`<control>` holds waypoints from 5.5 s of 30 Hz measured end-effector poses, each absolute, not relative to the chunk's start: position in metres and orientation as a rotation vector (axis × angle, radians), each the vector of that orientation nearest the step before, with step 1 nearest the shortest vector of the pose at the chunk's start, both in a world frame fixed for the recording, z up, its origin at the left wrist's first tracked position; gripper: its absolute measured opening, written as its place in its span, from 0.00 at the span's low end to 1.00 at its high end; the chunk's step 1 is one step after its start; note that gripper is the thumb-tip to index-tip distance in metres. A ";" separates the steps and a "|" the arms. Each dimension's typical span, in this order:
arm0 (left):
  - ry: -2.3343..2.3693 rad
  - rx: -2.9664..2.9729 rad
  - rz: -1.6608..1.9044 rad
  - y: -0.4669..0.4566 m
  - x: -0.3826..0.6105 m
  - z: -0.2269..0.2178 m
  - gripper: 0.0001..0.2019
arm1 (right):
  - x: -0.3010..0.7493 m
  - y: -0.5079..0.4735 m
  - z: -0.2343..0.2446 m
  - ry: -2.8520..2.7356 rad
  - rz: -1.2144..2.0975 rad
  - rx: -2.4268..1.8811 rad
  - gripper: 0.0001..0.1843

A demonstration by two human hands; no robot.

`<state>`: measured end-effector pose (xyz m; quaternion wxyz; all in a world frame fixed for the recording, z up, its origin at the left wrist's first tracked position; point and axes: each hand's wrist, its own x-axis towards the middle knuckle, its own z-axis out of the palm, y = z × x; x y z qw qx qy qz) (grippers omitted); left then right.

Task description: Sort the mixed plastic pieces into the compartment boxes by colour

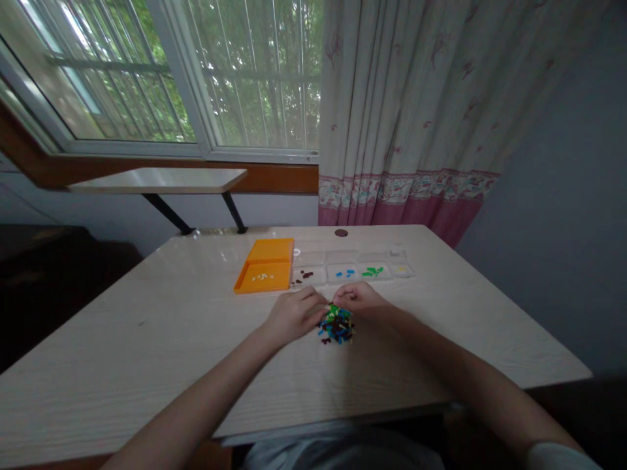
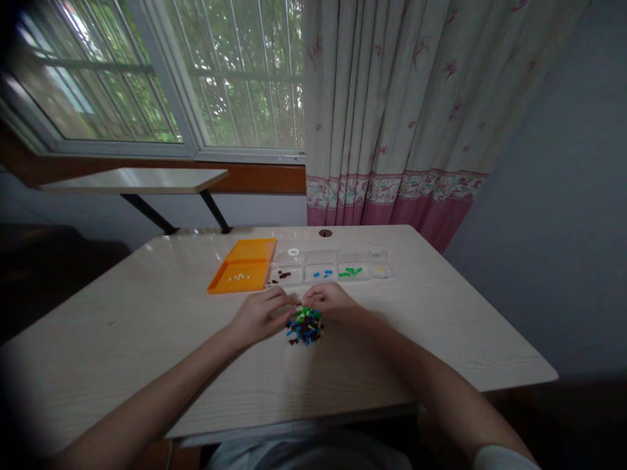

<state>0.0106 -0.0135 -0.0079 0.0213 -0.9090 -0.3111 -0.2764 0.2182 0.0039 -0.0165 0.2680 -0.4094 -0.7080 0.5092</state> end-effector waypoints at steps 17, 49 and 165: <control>-1.101 -2.788 -1.264 -0.010 0.009 -0.006 0.07 | 0.223 0.006 -0.017 -1.974 1.172 -1.138 0.18; -1.274 -2.428 -1.602 -0.004 -0.007 0.004 0.06 | 0.250 0.016 -0.012 -2.477 0.901 -1.236 0.13; -1.580 -2.806 -0.887 0.072 0.045 0.004 0.11 | 0.248 0.014 -0.017 -2.479 0.910 -1.137 0.06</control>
